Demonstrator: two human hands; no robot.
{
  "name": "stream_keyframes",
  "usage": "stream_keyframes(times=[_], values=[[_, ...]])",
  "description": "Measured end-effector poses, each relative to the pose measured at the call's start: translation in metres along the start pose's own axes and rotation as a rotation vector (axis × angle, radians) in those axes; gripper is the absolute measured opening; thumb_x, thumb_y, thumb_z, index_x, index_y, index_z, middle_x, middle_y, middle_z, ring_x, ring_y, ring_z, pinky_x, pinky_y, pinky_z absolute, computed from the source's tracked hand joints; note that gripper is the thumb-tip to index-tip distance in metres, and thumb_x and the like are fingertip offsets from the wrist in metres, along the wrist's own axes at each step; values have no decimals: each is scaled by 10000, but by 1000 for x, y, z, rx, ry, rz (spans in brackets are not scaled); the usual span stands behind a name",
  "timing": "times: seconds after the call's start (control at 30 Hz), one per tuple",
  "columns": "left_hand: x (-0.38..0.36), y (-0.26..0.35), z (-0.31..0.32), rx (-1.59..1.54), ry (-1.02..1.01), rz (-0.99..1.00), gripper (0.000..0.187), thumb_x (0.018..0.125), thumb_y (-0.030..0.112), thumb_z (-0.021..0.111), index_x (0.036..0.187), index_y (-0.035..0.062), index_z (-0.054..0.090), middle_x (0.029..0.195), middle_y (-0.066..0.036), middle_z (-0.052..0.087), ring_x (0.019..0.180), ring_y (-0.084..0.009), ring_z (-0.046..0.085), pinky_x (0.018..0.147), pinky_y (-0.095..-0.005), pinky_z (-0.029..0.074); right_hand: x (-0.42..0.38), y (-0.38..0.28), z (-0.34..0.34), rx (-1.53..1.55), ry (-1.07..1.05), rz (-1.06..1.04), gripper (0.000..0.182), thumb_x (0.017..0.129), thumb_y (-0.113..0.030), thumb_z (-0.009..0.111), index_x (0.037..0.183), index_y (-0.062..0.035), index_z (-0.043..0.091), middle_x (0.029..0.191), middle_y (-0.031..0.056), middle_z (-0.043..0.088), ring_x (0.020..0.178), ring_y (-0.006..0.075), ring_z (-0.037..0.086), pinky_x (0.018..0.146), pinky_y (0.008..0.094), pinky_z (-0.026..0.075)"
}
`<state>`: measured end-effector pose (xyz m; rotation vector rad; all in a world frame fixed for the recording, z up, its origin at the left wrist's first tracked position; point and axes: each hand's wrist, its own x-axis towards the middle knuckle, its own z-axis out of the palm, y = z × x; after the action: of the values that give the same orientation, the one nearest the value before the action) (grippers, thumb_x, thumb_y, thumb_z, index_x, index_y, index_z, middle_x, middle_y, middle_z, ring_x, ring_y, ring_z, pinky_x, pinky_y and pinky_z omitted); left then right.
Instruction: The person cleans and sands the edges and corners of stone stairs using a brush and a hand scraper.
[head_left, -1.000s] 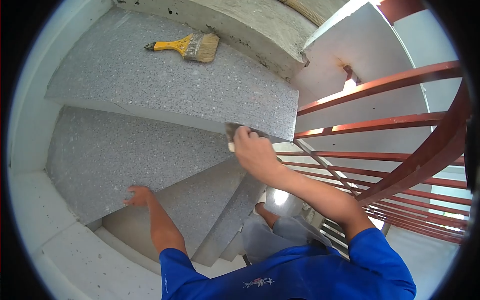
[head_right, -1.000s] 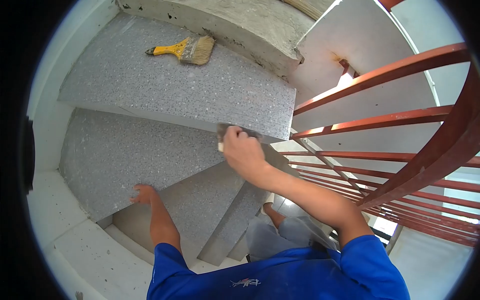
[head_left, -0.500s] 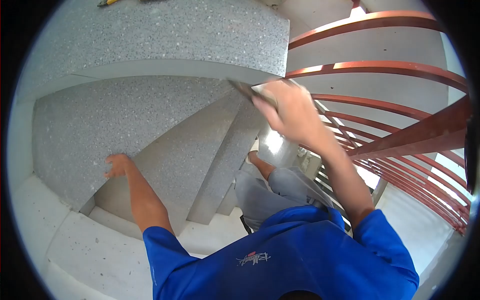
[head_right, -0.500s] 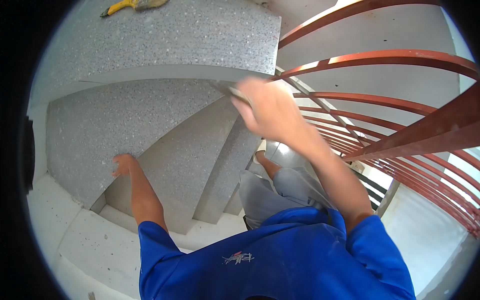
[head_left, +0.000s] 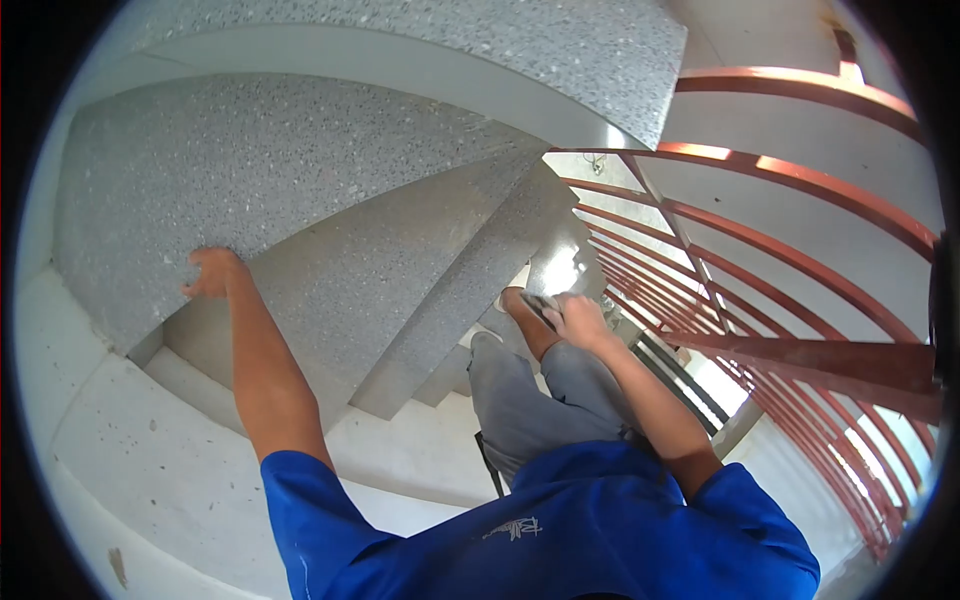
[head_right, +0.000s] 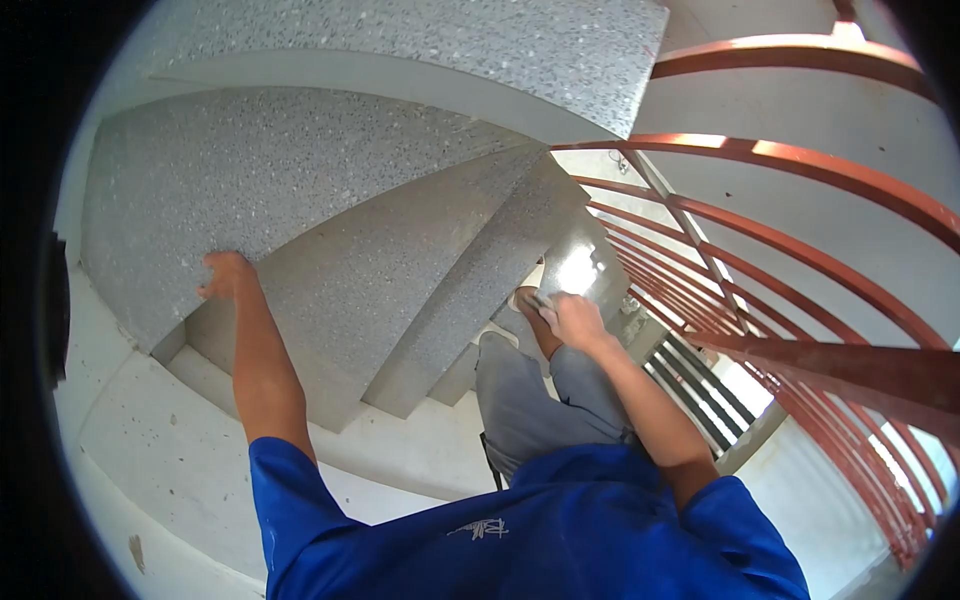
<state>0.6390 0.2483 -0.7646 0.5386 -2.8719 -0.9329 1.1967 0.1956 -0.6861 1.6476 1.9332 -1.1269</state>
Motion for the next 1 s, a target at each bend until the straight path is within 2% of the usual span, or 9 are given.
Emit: stream_keyframes(times=[0.1,0.2,0.27,0.3,0.33,0.53,0.7,0.83,1.0], values=[[-4,0,-4,-20,-15,7,759,870,445,487,1434,57,158,1165,-348,515,989,-431,594,838,-515,482,51,17,4,-9,77,-21,280,861,-277,640,907,-2,664,798,244,650,765,391,651,714,455,501],[2,-6,-1,-16,-35,55,777,869,447,487,1434,37,145,1194,-358,498,1034,-444,575,887,-516,458,104,28,-4,273,5,133,308,869,-293,639,912,10,672,763,207,662,684,310,657,686,415,496],[5,-9,1,-11,-42,70,788,869,448,488,1435,26,136,1215,-361,485,1065,-450,559,918,-516,441,142,47,0,317,155,193,332,878,-295,635,971,23,665,811,178,675,733,236,647,717,383,488],[4,-8,1,-14,-42,66,793,869,448,488,1435,22,131,1225,-361,479,1079,-451,551,931,-514,433,161,55,7,346,362,87,343,881,-270,633,1038,35,645,897,172,679,828,243,645,776,369,481],[4,-8,0,-16,-43,64,799,869,448,489,1436,18,126,1235,-360,473,1093,-452,543,944,-511,425,176,65,12,539,443,216,334,884,-223,631,1086,43,621,980,172,674,907,246,636,824,357,470],[10,-14,5,-118,-56,79,817,860,425,523,1444,30,111,1293,-322,450,1152,-429,508,977,-481,413,264,102,18,1168,642,151,277,857,-83,561,1091,59,600,1004,109,656,902,186,628,776,304,488],[-7,-2,-4,-180,-100,-32,838,853,417,535,1453,38,90,1347,-316,392,1197,-412,471,995,-457,405,278,61,19,1222,934,268,248,836,-46,587,1064,46,622,989,95,657,790,194,649,603,302,530],[2,-9,0,-224,-121,-10,851,850,402,535,1462,44,64,1363,-317,367,1213,-403,457,1001,-450,403,276,55,31,1504,835,238,231,831,-119,667,1032,-15,617,890,74,659,705,181,649,488,289,499],[11,-11,3,-190,-138,-10,886,853,390,548,1461,41,5,1379,-303,330,1205,-397,449,996,-455,414,277,59,26,1535,816,348,219,810,-120,695,967,4,605,901,80,635,727,186,632,492,281,473]])
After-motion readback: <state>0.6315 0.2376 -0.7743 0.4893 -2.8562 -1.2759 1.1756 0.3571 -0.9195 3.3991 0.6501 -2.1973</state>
